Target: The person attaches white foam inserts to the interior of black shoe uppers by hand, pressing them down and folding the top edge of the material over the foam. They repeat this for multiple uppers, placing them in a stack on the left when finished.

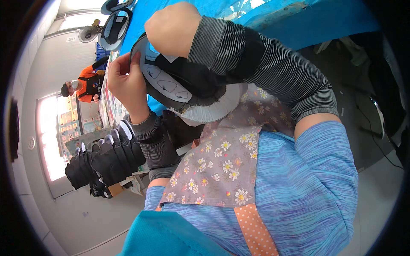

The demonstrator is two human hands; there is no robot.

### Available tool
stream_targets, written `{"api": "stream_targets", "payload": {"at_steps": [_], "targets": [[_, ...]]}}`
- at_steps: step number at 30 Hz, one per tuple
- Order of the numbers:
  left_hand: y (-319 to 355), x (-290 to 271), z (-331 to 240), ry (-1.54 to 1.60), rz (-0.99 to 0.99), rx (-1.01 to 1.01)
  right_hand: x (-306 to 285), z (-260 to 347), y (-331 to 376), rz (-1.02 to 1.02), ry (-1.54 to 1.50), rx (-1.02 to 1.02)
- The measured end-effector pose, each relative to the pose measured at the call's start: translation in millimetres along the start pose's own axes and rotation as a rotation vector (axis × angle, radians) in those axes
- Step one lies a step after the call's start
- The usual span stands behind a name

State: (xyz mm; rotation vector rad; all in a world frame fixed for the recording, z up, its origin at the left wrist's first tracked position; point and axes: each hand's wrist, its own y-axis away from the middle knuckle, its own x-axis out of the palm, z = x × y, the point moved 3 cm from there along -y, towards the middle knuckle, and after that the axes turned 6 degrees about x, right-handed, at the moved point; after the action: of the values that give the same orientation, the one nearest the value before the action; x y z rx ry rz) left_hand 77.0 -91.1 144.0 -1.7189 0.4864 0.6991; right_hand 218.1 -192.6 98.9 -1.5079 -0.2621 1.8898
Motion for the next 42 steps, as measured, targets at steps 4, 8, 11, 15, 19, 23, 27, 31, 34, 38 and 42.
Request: {"api": "stream_targets", "payload": {"at_steps": [4, 8, 11, 15, 19, 23, 27, 31, 34, 38, 42], "targets": [[8.5, 3.5, 0.4, -0.038, -0.041, -0.005, -7.1, -0.3, 17.7, -0.172, -0.094, 0.015], [10.6, -8.0, -20.8, -0.071, -0.143, 0.213, -16.7, 10.0, 30.1, -0.271, -0.148, 0.085], [19.7, -25.4, -30.8, -0.078, -0.211, 0.244, -29.9, 20.4, 38.1, -0.254, -0.125, 0.134], [32.6, -56.8, -61.1, -0.101, -0.261, 0.323, -50.8, 29.4, 56.6, -0.433, -0.268, 0.058], [45.7, -65.1, -67.1, -0.072, -0.305, 0.279, -76.0, 38.7, 59.6, -0.578, -0.295, -0.109], [47.3, -66.7, -70.3, -0.079, -0.307, 0.33, -78.7, 44.0, 69.0, -0.774, -0.185, -0.331], [51.5, -63.2, -76.3, -0.129, -0.326, 0.433, -79.0, 43.6, 72.7, -0.768, -0.195, -0.388], [53.1, -56.2, -74.3, -0.055, -0.302, 0.389, -67.2, 38.2, 73.8, -0.75, -0.243, -0.365], [52.0, -49.4, -71.8, -0.002, -0.254, 0.394, -57.0, 30.4, 73.4, -0.741, -0.288, -0.356], [55.7, -42.8, -65.4, -0.019, -0.254, 0.402, -57.7, 35.2, 68.6, -0.68, -0.267, -0.386], [57.3, -35.7, -64.7, -0.005, -0.225, 0.414, -54.8, 39.3, 71.6, -0.639, -0.221, -0.386]]}}
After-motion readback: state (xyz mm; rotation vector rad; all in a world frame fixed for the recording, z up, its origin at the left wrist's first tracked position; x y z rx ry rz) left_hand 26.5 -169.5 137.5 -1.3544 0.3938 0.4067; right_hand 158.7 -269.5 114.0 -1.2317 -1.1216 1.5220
